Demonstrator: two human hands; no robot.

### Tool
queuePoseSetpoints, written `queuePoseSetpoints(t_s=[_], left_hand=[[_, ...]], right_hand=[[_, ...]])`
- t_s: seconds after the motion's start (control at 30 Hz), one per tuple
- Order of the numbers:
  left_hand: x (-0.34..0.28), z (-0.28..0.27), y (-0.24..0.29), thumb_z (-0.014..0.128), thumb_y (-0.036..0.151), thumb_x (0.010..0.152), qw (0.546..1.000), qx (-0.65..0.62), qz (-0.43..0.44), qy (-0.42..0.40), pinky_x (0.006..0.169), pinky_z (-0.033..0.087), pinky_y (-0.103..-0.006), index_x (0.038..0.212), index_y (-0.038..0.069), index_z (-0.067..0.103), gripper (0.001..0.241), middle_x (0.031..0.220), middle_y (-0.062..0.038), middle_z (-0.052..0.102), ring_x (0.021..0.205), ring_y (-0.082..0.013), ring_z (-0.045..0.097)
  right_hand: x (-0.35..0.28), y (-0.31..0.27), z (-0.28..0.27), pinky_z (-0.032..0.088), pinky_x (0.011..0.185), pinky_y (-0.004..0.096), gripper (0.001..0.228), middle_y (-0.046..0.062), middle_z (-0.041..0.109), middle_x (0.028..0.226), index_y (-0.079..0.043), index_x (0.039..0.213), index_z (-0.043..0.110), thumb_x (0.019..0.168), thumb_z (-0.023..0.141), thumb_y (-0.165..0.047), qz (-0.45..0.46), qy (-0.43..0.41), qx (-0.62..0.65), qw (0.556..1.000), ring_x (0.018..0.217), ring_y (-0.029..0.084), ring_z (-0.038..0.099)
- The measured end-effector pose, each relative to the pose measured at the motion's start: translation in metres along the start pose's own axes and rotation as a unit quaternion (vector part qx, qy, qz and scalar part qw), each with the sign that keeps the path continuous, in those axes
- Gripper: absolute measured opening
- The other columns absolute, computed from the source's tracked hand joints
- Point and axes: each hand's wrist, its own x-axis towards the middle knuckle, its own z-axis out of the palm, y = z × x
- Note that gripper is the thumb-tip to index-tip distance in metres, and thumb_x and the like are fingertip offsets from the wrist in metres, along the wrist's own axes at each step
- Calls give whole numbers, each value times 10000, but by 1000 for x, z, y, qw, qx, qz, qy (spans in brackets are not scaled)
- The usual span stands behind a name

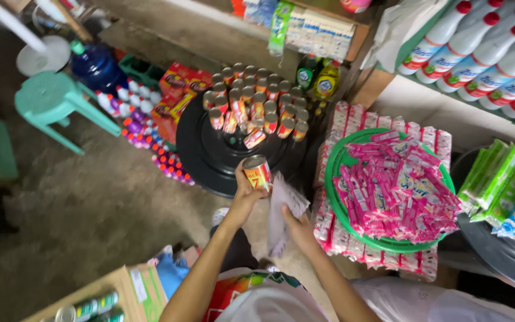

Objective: Wiping canned goods with a cloth and placing them onto grocery store shelves.

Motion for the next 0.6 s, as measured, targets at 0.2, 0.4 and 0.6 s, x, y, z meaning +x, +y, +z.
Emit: queuePoseSetpoints(t_s=[0.2,0.4,0.6], left_hand=[[95,-6,9,719,-33,863,996,69,51,-33,1073,460,-331,1547,62,267,825,1402,-75,498,1268,-174,524],[210,-7,50,747,22,863,985,72,119,-98,1140,454,-355,1583,51,277,860,1452,-99,522,1323,-188,545],[321,5,135,815,79,851,976,84,152,-135,1157,468,-381,1563,26,305,877,1464,-96,520,1343,-211,559]], right_hand=[[14,-8,-19,475,1034,352,583,116,707,1273,54,1327,622,965,690,-398,210,73,25,975,1183,212,620],[59,-14,-26,428,1047,337,632,55,631,1335,-82,1419,497,889,699,-362,193,192,163,948,1216,168,567],[90,-28,-17,479,984,379,551,122,677,1270,13,1356,606,957,652,-364,262,237,185,917,1135,235,629]])
